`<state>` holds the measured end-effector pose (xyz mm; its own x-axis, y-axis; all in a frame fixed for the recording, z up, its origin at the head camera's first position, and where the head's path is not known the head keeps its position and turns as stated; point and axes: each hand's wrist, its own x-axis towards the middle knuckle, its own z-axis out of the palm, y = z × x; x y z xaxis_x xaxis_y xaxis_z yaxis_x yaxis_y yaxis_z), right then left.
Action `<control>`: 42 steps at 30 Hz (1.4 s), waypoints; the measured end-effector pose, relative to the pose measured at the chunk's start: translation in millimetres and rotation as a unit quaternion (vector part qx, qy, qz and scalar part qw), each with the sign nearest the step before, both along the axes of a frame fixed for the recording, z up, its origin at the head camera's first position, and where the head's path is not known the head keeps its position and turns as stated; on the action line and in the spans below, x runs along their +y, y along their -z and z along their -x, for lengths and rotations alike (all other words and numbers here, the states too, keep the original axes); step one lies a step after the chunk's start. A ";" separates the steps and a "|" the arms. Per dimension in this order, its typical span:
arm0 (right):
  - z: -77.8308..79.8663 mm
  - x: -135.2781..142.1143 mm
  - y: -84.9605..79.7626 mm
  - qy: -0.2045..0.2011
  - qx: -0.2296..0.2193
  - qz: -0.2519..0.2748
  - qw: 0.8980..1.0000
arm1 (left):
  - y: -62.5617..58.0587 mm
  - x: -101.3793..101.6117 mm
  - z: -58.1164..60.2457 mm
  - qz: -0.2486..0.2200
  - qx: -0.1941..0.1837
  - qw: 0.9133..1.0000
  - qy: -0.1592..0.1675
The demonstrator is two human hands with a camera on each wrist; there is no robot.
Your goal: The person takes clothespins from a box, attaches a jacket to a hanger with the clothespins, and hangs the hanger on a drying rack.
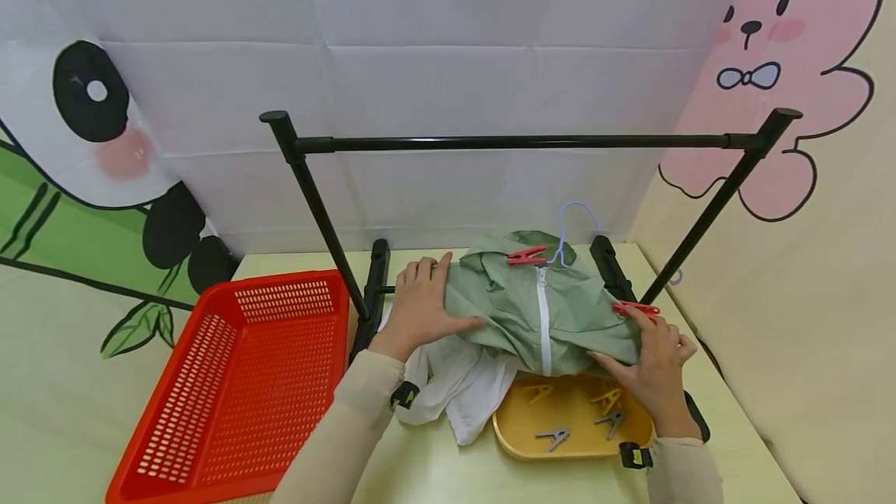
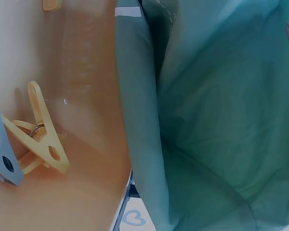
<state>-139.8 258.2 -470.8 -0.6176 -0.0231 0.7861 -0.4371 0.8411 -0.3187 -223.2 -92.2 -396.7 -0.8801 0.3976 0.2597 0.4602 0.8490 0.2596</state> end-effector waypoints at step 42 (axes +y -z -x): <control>8.1 -2.3 -1.9 -0.045 -0.045 -0.017 0.998 | 25.7 -17.2 -4.0 -0.013 0.213 0.977 -0.004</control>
<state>-148.0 255.9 -468.9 -0.6801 -0.1071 0.7252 -0.4821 0.8106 -0.3324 -219.2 -109.4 -422.4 -0.6924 0.3795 0.6136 0.5247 0.8486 0.0673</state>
